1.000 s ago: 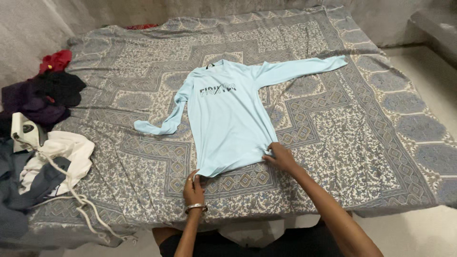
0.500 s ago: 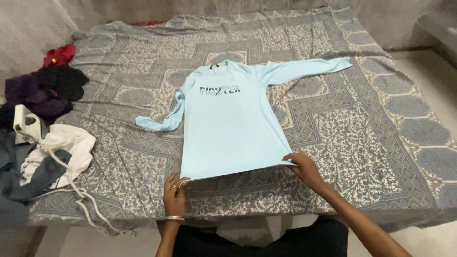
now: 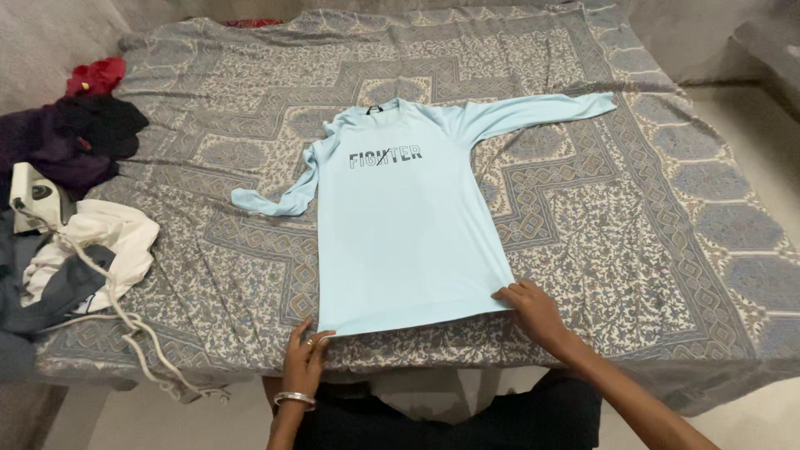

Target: The person lays a light blue long-sleeved shirt flat on a patterned bedspread and smooths it out by hand. They then use a white electric iron to press the shirt, moving the iron systematically across the body and sleeves to remove wrinkles.

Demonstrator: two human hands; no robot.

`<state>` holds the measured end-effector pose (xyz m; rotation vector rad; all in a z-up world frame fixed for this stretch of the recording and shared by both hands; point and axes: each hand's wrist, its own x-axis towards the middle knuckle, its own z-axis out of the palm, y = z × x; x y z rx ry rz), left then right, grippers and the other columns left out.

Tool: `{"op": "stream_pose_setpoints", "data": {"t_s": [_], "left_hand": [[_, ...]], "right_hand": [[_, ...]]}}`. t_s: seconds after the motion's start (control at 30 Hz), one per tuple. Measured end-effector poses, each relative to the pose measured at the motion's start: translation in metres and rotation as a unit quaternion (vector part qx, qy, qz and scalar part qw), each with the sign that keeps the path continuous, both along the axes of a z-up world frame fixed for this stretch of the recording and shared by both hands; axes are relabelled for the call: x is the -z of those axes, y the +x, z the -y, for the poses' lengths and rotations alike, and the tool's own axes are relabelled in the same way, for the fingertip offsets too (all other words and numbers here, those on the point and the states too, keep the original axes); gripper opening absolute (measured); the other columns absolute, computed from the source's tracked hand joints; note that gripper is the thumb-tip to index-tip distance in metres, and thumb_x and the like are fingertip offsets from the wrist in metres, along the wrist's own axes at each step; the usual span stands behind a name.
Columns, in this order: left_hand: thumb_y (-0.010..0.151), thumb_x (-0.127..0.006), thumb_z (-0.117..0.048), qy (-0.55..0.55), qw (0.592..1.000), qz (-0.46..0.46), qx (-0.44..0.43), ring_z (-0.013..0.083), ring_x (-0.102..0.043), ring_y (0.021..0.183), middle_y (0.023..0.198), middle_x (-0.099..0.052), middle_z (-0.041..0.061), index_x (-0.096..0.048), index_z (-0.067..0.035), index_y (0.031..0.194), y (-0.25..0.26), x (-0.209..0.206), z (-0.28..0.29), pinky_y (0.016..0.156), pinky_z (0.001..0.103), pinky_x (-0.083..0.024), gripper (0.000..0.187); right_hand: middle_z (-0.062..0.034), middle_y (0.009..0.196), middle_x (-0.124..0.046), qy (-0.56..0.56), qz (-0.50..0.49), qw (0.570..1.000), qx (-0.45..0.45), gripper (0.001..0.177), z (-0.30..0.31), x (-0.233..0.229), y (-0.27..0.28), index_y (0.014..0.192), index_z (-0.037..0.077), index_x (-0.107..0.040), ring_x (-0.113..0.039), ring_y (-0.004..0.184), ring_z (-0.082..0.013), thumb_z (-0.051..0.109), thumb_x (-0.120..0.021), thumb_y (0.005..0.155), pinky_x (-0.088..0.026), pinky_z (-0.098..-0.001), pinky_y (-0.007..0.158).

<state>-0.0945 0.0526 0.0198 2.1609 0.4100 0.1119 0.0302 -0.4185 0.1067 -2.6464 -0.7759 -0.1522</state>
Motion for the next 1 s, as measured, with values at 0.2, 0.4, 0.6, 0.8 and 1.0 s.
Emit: {"op": "stream_pose_setpoints", "data": {"t_s": [0.2, 0.4, 0.6, 0.8, 1.0], "left_hand": [[0.094, -0.066, -0.031, 0.014, 0.999, 0.042, 0.014, 0.0319, -0.050, 0.139, 0.153, -0.050, 0.012, -0.084, -0.021, 0.108, -0.002, 0.000, 0.001, 0.102, 0.046, -0.051, 0.025], [0.084, -0.074, -0.034, 0.007, 0.998, -0.025, 0.060, 0.0302, -0.060, 0.129, 0.159, -0.041, 0.010, -0.084, -0.020, 0.100, -0.003, -0.016, 0.000, 0.094, 0.041, -0.059, 0.023], [0.094, -0.065, -0.047, 0.087, 0.984, -0.153, 0.005, 0.0247, -0.071, 0.115, 0.143, -0.061, 0.004, -0.077, -0.016, 0.108, 0.027, -0.044, 0.009, 0.102, 0.038, -0.057, 0.037], [0.100, -0.052, -0.053, 0.285, 0.940, -0.116, 0.146, 0.0329, -0.035, 0.146, 0.157, -0.042, 0.014, -0.053, -0.015, 0.144, 0.109, -0.074, 0.080, 0.120, 0.053, -0.026, 0.059], [0.100, -0.038, -0.062, 0.276, 0.917, -0.211, 0.198, 0.0322, 0.007, 0.158, 0.172, 0.002, 0.012, -0.008, -0.017, 0.164, 0.135, -0.070, 0.119, 0.124, 0.057, 0.004, 0.084]], "right_hand": [[-0.0057, 0.100, -0.075, -0.011, 0.013, 0.999, -0.027, 0.040, 0.005, -0.003, -0.005, 0.107, 0.011, -0.074, -0.065, 0.092, -0.0276, 0.001, -0.079, 0.068, -0.055, -0.0436, 0.078], [-0.0046, 0.092, -0.077, -0.089, -0.115, 0.985, -0.096, 0.040, 0.014, -0.005, -0.001, 0.122, 0.013, -0.075, -0.064, 0.083, -0.0268, 0.023, -0.074, 0.083, -0.054, -0.0433, 0.075], [-0.0050, 0.095, -0.075, -0.190, -0.183, 0.965, 0.012, 0.040, -0.022, -0.005, 0.024, 0.104, 0.015, -0.078, -0.065, 0.092, -0.0215, 0.044, -0.051, 0.107, -0.052, -0.0371, 0.092], [-0.0157, 0.129, -0.067, 0.126, 0.007, 0.991, -0.031, 0.040, -0.119, 0.016, 0.049, 0.128, 0.005, -0.065, -0.061, 0.121, -0.0338, 0.033, -0.058, 0.101, -0.047, -0.0456, 0.103], [-0.0258, 0.148, -0.051, 0.066, 0.017, 0.996, 0.062, 0.062, -0.157, 0.040, 0.039, 0.146, -0.003, -0.046, -0.046, 0.139, -0.0393, 0.035, -0.059, 0.099, -0.034, -0.0484, 0.115]]}}
